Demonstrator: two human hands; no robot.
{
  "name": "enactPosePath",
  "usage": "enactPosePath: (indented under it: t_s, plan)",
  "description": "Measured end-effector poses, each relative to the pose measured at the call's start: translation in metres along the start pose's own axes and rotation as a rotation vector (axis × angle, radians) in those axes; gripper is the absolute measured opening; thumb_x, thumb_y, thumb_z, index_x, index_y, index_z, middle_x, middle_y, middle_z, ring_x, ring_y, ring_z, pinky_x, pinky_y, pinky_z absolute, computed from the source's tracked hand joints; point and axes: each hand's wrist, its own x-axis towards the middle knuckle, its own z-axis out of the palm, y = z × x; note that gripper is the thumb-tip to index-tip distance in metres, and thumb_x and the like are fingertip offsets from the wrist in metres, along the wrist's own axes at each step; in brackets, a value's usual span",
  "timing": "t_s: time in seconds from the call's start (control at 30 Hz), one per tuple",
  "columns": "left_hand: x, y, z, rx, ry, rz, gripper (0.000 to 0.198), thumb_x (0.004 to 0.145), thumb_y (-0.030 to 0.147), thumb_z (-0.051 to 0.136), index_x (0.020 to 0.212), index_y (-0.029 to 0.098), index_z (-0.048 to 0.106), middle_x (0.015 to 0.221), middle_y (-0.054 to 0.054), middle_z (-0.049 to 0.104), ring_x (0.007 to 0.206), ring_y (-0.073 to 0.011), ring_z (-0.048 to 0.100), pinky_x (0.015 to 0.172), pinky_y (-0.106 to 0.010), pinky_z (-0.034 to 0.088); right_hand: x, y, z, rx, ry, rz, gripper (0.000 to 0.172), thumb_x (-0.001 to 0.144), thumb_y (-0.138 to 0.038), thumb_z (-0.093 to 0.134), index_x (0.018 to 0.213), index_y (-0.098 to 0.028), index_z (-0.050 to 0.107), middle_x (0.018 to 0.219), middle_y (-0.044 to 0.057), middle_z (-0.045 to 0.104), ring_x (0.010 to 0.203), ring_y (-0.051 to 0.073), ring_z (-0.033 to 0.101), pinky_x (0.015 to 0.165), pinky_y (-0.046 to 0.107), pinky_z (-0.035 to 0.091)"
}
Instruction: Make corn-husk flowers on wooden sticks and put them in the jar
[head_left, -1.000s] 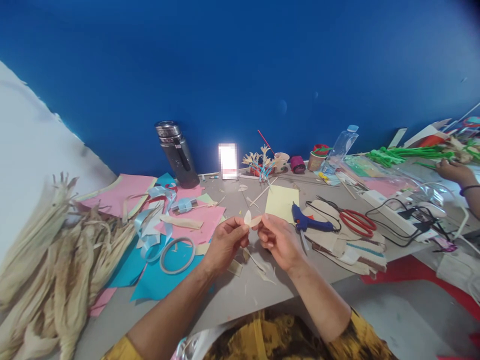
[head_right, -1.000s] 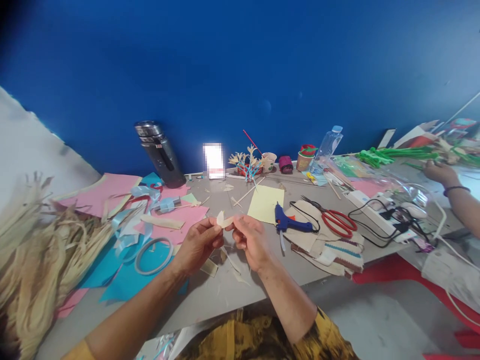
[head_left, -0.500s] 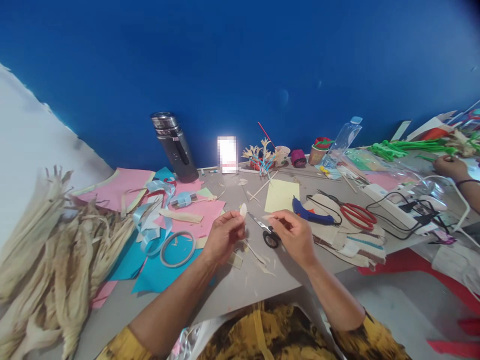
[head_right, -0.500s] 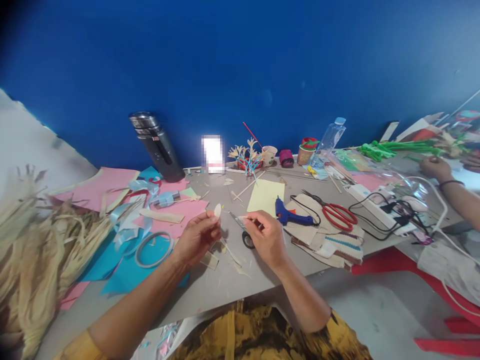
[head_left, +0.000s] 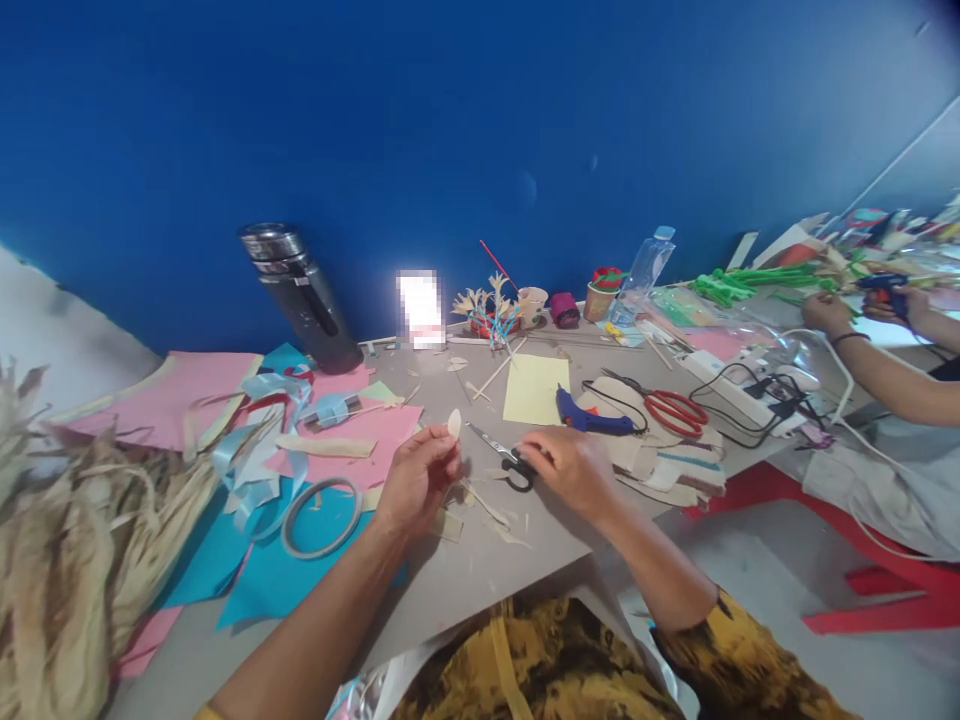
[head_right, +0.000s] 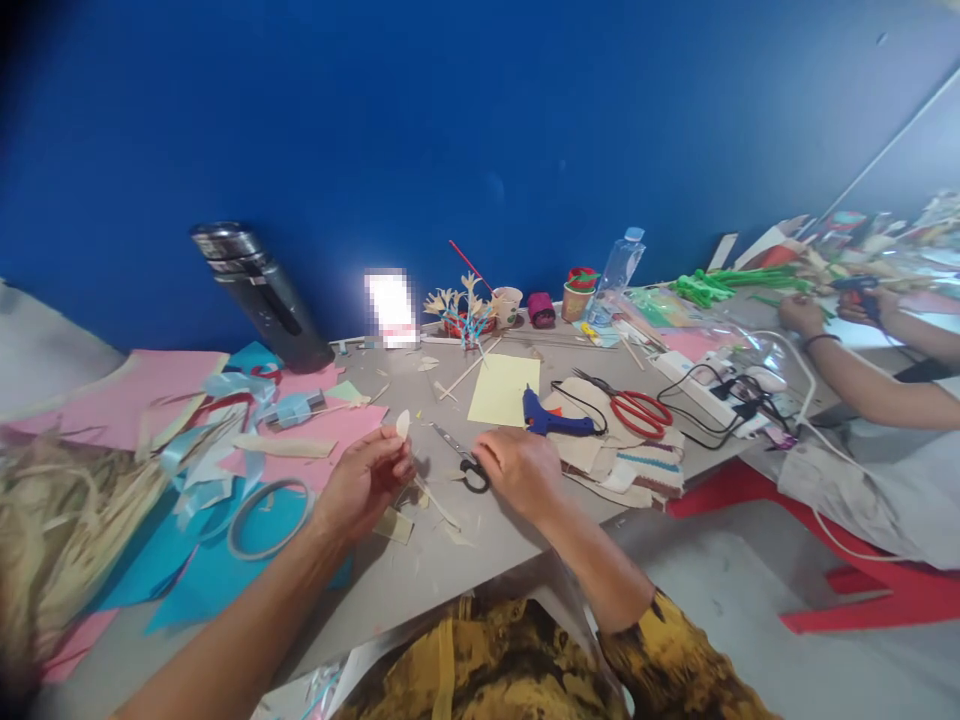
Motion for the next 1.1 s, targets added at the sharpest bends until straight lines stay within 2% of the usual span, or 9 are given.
enactPosePath:
  t_s: [0.1,0.2,0.33,0.53,0.73,0.87,0.93,1.0,1.1]
  plan:
    - [-0.001,0.001,0.001,0.022,0.013,0.001,0.020,0.063,0.024,0.077,0.067,0.016,0.059,0.058,0.005,0.052,0.049,-0.0073,0.044,0.051,-0.021,0.036,0.006,0.027,-0.026,-0.200,0.049,0.111,0.024,0.093,-0.019,0.052,0.108,-0.021,0.071,0.101,0.009,0.073,0.095,0.024,0.062,0.081,0.031,0.039]
    - [-0.002,0.000,0.001,0.023,0.022,0.000,0.021,0.062,0.023,0.079,0.069,0.017,0.060,0.058,0.005,0.053,0.050,-0.0076,0.045,0.052,-0.021,0.036,0.012,0.051,-0.044,-0.409,-0.112,0.150,0.038,0.084,-0.017,0.061,0.122,-0.017,0.065,0.114,0.015,0.069,0.106,0.030,0.055,0.086,0.036,0.037]
    - [0.000,-0.003,-0.001,0.014,0.029,0.006,0.019,0.064,0.021,0.079,0.070,0.018,0.061,0.056,0.006,0.051,0.049,-0.0076,0.046,0.053,-0.022,0.037,0.015,0.068,-0.043,-0.501,-0.257,0.189,0.037,0.083,-0.020,0.061,0.120,-0.016,0.064,0.112,0.016,0.066,0.105,0.031,0.054,0.085,0.037,0.035]
    - [0.003,-0.004,-0.003,0.025,0.044,-0.007,0.020,0.063,0.022,0.079,0.069,0.017,0.060,0.053,0.006,0.050,0.048,-0.0075,0.045,0.052,-0.021,0.036,0.013,0.078,-0.040,-0.408,-0.271,0.186,0.029,0.084,-0.022,0.057,0.110,-0.021,0.068,0.103,0.012,0.062,0.099,0.028,0.054,0.082,0.035,0.034]
    - [0.003,-0.005,-0.002,0.022,0.048,-0.002,0.021,0.063,0.021,0.079,0.070,0.017,0.059,0.054,0.006,0.051,0.048,-0.0075,0.046,0.053,-0.021,0.037,0.006,0.084,-0.039,-0.281,-0.157,0.174,0.031,0.079,-0.019,0.057,0.109,-0.019,0.064,0.107,0.011,0.059,0.102,0.028,0.054,0.087,0.037,0.039]
    - [0.004,-0.005,-0.003,0.016,0.057,0.006,0.021,0.063,0.022,0.080,0.070,0.017,0.060,0.052,0.006,0.051,0.048,-0.0077,0.045,0.052,-0.021,0.036,-0.002,0.093,-0.037,-0.101,0.039,0.112,0.036,0.076,-0.015,0.056,0.112,-0.019,0.059,0.123,0.014,0.055,0.109,0.029,0.055,0.094,0.042,0.045]
    - [0.003,-0.006,-0.003,0.017,0.065,-0.001,0.021,0.062,0.023,0.081,0.069,0.017,0.061,0.051,0.006,0.050,0.048,-0.0078,0.045,0.051,-0.021,0.036,-0.006,0.094,-0.042,0.045,0.154,0.095,0.037,0.079,-0.017,0.055,0.116,-0.021,0.056,0.124,0.013,0.057,0.109,0.029,0.057,0.095,0.044,0.047]
    - [0.003,-0.007,-0.002,0.000,0.077,-0.003,0.022,0.062,0.023,0.082,0.071,0.017,0.062,0.051,0.006,0.050,0.048,-0.0075,0.044,0.051,-0.021,0.036,-0.012,0.088,-0.052,0.195,0.223,0.094,0.036,0.085,-0.023,0.055,0.121,-0.023,0.054,0.114,0.010,0.063,0.103,0.027,0.061,0.091,0.043,0.050]
    - [0.002,-0.008,-0.001,-0.033,0.087,-0.006,0.022,0.061,0.023,0.082,0.072,0.016,0.064,0.051,0.006,0.049,0.047,-0.0072,0.043,0.050,-0.022,0.035,-0.017,0.063,-0.067,0.319,0.180,0.029,0.030,0.090,-0.032,0.059,0.120,-0.024,0.057,0.105,0.007,0.067,0.094,0.025,0.064,0.081,0.036,0.053]
